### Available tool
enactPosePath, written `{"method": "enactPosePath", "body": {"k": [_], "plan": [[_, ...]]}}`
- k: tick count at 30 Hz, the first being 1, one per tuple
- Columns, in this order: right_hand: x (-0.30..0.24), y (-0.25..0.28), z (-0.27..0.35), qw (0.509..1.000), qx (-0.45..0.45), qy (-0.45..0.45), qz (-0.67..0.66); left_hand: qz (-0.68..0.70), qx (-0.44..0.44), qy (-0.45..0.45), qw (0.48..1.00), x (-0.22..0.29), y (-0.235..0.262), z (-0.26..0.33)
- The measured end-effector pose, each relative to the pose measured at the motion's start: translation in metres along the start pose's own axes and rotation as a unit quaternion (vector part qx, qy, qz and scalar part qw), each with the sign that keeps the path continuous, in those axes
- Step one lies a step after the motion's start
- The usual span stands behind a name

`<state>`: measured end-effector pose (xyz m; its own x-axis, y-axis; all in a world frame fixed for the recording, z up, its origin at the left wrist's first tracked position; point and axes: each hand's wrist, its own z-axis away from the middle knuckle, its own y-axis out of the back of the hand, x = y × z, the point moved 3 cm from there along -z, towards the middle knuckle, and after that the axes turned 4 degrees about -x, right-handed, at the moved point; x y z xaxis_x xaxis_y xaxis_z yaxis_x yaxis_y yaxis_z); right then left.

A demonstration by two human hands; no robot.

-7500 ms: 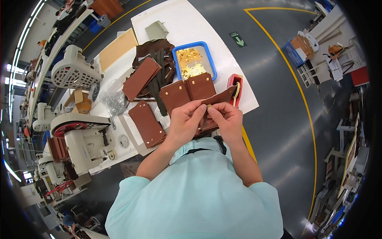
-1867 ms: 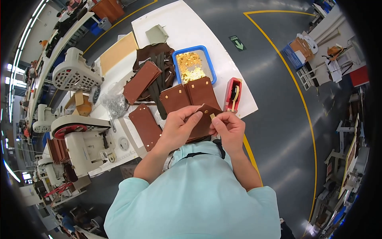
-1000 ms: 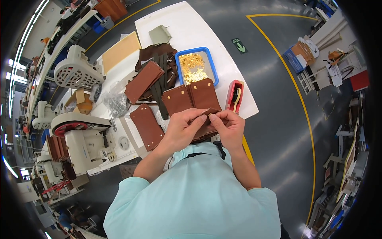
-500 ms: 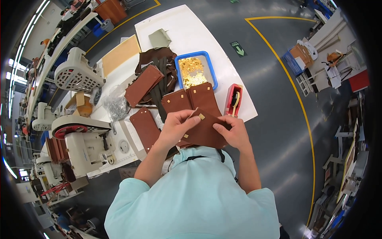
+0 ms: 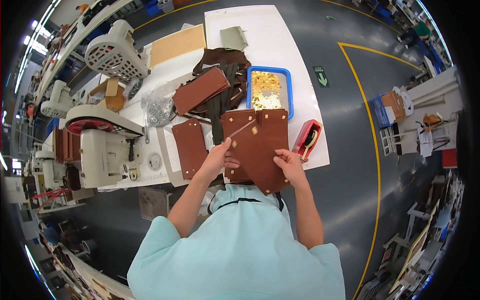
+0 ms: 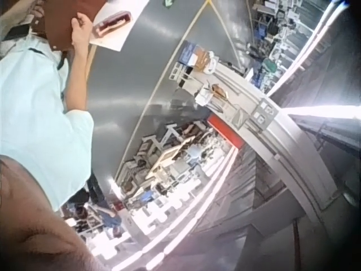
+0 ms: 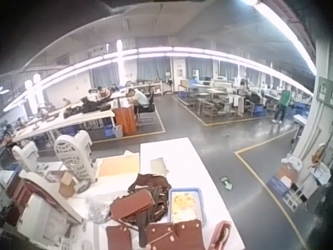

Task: Assembling metal hardware and gold-colored studs onto brown leather panels.

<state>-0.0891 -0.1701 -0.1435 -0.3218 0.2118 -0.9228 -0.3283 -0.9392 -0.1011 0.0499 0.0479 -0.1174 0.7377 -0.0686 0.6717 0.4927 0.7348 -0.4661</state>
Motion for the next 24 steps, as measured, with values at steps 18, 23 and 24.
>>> {"method": "enactPosePath", "body": {"k": [18,23,24], "plan": [[0.003,0.0,-0.014,0.979,0.071,-0.015,-0.191,-0.086,0.008,-0.046,0.995,-0.017,-0.021,-0.028],[0.01,0.012,-0.015,0.975,0.088,-0.022,-0.204,-0.107,-0.004,-0.024,0.994,-0.02,-0.033,-0.027],[0.012,0.015,-0.015,0.974,0.092,-0.017,-0.207,-0.109,-0.013,-0.012,0.994,-0.023,-0.035,-0.026]]}}
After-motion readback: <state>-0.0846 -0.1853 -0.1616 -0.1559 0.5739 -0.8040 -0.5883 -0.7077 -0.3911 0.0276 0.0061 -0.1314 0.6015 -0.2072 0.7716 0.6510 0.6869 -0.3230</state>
